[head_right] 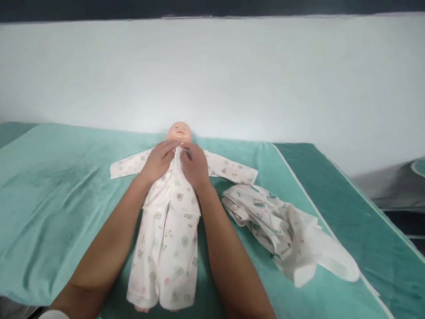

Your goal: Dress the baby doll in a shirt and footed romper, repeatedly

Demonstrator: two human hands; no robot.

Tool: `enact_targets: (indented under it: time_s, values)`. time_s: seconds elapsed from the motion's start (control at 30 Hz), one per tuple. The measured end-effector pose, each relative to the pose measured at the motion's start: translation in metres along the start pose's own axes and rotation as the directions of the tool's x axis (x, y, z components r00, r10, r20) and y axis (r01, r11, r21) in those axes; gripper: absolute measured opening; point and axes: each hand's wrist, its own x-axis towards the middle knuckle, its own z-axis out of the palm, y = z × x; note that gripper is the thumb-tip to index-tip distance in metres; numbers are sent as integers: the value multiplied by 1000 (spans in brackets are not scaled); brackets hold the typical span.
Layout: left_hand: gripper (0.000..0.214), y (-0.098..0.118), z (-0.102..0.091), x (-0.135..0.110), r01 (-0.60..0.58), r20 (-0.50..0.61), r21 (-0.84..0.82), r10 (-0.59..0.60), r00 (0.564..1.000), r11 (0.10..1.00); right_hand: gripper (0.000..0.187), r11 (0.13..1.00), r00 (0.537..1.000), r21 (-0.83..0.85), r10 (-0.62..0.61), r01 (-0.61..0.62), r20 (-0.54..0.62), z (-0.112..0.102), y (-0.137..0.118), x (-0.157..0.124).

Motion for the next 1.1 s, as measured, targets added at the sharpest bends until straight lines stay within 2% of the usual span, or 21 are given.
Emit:
enact_targets:
  time_s: [0.17,0.37,0.47,0.73,1.0,1.1]
  values:
    - [42,3,2,-8,60,5,52,-60,998,997,23,998,998,59,-30,27,48,-3,2,-6]
    - [42,5,2,-7,94,-4,64,-94,996,993,32,997,996,50,48,-52,75,-2,5,1]
    - [42,4,3,-7,102,1,66,-102,995,993,31,996,994,85,20,-29,109,-3,9,4]
    - [43,4,5,-7,145,-1,59,-145,989,988,25,1000,993,-18,3,-1,120,1,18,20]
    - [43,3,5,-8,131,0,38,-131,991,991,19,996,986,-1,85,-86,146,1,26,31]
    - [42,3,5,-8,137,-2,44,-137,991,990,23,998,983,-1,57,-57,174,0,28,32]
